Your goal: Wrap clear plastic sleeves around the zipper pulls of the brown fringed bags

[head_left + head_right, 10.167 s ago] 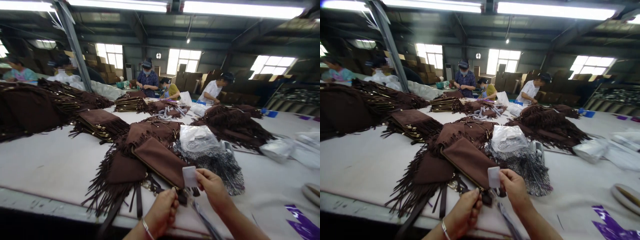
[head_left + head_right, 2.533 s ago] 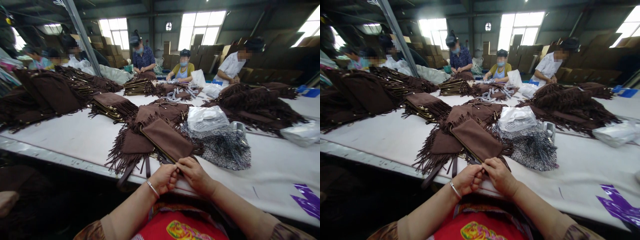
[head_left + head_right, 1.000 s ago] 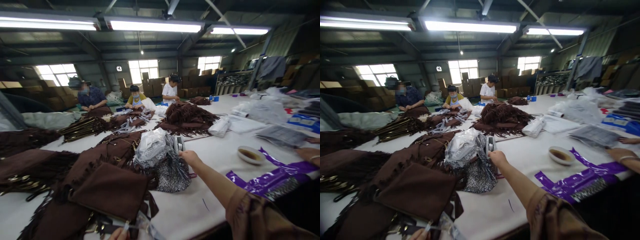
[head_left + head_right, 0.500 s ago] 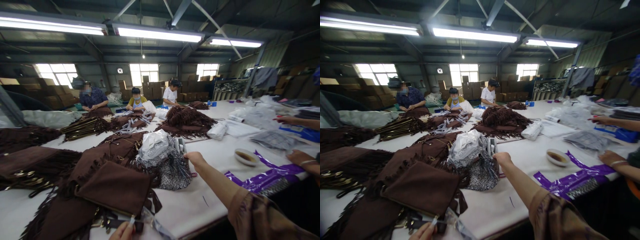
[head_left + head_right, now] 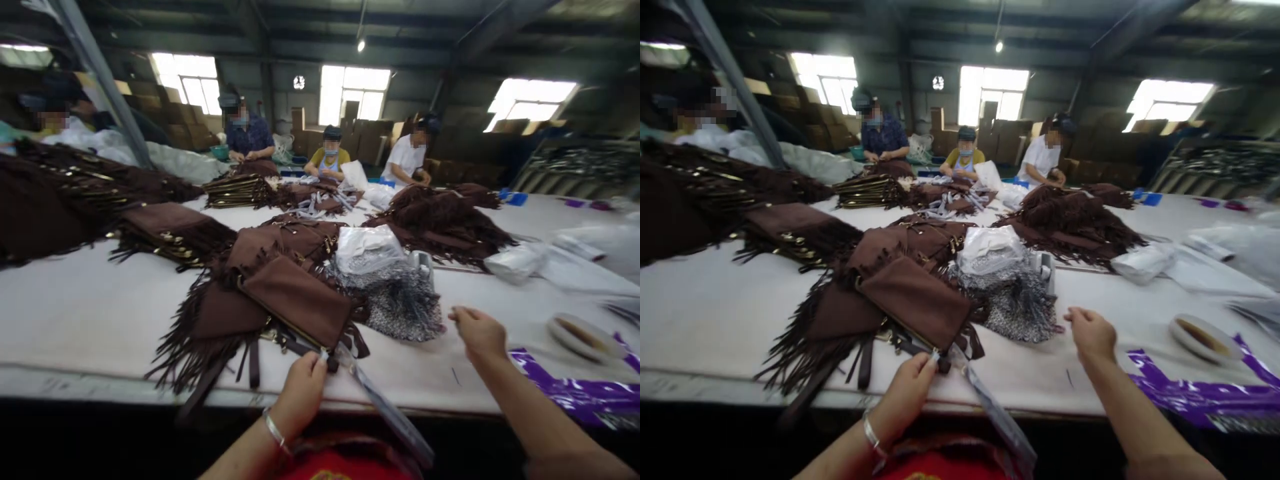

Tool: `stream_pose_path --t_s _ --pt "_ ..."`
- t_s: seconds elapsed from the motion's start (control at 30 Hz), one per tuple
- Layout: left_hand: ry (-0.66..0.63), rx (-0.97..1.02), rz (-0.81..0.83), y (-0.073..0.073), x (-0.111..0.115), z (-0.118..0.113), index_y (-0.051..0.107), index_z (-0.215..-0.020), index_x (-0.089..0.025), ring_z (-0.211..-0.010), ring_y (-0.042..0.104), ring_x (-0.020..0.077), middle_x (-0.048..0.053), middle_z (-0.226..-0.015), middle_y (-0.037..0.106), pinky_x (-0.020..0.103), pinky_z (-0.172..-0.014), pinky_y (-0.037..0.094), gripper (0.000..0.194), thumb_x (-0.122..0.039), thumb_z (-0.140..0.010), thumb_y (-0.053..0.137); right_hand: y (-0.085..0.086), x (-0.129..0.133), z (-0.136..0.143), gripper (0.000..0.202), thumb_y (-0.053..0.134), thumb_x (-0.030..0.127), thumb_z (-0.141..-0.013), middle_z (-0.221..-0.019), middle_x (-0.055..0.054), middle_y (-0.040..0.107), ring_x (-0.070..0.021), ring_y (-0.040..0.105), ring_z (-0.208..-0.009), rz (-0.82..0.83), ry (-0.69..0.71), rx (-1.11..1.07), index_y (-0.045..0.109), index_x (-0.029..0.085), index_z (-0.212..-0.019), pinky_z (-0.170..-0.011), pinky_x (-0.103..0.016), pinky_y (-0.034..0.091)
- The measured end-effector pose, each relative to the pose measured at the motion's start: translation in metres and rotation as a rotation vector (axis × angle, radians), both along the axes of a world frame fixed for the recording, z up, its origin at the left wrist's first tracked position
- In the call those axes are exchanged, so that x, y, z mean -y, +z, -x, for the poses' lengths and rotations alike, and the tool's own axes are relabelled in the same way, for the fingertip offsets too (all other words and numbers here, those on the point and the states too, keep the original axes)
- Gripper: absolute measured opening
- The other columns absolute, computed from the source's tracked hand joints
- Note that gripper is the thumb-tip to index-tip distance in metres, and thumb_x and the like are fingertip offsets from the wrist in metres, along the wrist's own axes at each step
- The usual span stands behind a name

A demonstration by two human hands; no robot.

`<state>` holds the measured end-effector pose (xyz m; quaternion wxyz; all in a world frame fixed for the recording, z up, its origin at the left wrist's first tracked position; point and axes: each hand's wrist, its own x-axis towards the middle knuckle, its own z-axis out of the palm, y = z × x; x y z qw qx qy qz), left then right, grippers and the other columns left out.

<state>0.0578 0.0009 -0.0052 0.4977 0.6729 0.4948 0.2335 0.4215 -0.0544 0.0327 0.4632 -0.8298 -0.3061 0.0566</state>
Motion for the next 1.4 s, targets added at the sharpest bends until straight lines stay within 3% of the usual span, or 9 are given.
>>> stream_pose_path --t_s 0.07,0.13,0.23,0.3,0.4,0.67,0.97,1.27,1.4 --pt "-0.017 -0.046 -0.057 0.004 0.002 0.003 0.053 -0.071 -0.019 -0.068 0.050 0.0157 0.001 -0.069 0.056 0.026 -0.063 0.035 0.027 -0.035 -0.089 0.040 0.015 0.005 0.025 0.040 0.056 0.049 -0.076 -0.069 -0.007 0.066 -0.0144 0.052 -0.054 -0.104 0.000 -0.062 0.068 0.013 -0.089 -0.050 -0.027 0.041" --pt "-0.027 -0.092 -0.127 0.006 0.004 0.005 0.052 -0.072 -0.020 -0.066 0.050 0.0154 0.002 -0.069 0.057 0.026 -0.062 0.034 0.026 -0.031 -0.091 0.038 0.030 0.007 0.069 0.037 0.064 0.048 -0.074 -0.074 -0.004 0.067 -0.0133 0.053 -0.058 -0.089 0.296 -0.179 0.069 0.016 -0.094 -0.054 -0.025 0.043" --pt "-0.040 -0.174 -0.223 0.008 0.008 0.008 0.053 -0.076 -0.020 -0.065 0.052 0.0164 0.004 -0.070 0.059 0.028 -0.061 0.033 0.025 -0.030 -0.093 0.037 0.037 0.002 0.150 0.030 0.061 0.044 -0.080 -0.064 -0.002 0.064 -0.0130 0.054 -0.061 0.218 0.864 -0.261 0.068 0.017 -0.067 -0.059 -0.023 0.041" --pt "-0.054 -0.219 -0.277 0.007 0.010 0.011 0.053 -0.079 -0.020 -0.066 0.054 0.0179 0.006 -0.073 0.061 0.029 -0.061 0.033 0.024 -0.031 -0.094 0.037 0.029 -0.008 0.193 0.036 0.058 0.043 -0.081 -0.058 -0.001 0.061 -0.0121 0.052 -0.059 0.301 0.963 -0.323 0.063 0.016 -0.057 -0.058 -0.023 0.039" --pt "-0.082 -0.234 -0.337 0.004 0.012 0.013 0.055 -0.083 -0.019 -0.067 0.056 0.0190 0.007 -0.075 0.062 0.030 -0.061 0.034 0.028 -0.032 -0.095 0.034 0.009 -0.026 0.224 0.037 0.058 0.046 -0.078 -0.051 0.001 0.057 -0.0101 0.046 -0.051 0.349 0.936 -0.441 0.062 0.016 -0.056 -0.052 -0.023 0.035" --pt "-0.168 -0.360 -0.425 -0.001 0.012 0.017 0.055 -0.089 -0.016 -0.071 0.060 0.0236 0.013 -0.080 0.063 0.033 -0.062 0.042 0.031 -0.025 -0.096 0.027 -0.004 -0.042 0.230 0.041 0.060 0.050 -0.073 -0.041 0.002 0.050 -0.0077 0.035 -0.039 0.521 0.787 -0.428 0.056 0.017 -0.049 -0.043 -0.023 0.026" --pt "-0.226 -0.430 -0.421 -0.003 0.013 0.021 0.054 -0.097 -0.014 -0.075 0.061 0.0247 0.015 -0.087 0.063 0.035 -0.067 0.047 0.027 -0.009 -0.090 0.028 -0.015 -0.049 0.237 0.042 0.059 0.049 -0.074 -0.041 0.001 0.051 -0.0104 0.042 -0.044 0.603 0.664 -0.180 0.058 0.018 -0.047 -0.043 -0.024 0.025" --pt "-0.214 -0.384 -0.425 0.003 0.005 0.026 0.056 -0.087 -0.016 -0.072 0.058 0.0216 0.011 -0.079 0.061 0.032 -0.066 0.043 0.028 -0.022 -0.094 0.030 -0.019 -0.029 0.227 0.028 0.058 0.038 -0.076 -0.048 0.002 0.058 -0.0079 0.038 -0.040 0.512 0.804 -0.431 0.066 0.017 -0.060 -0.043 -0.023 0.027" --pt "-0.109 -0.189 -0.225 0.007 0.000 0.021 0.055 -0.073 -0.017 -0.066 0.053 0.0170 0.006 -0.070 0.058 0.029 -0.064 0.039 0.027 -0.027 -0.092 0.038 -0.023 -0.028 0.230 0.026 0.054 0.032 -0.076 -0.049 0.002 0.058 -0.0094 0.044 -0.044 0.480 0.814 -0.344 0.065 0.017 -0.057 -0.049 -0.023 0.032"
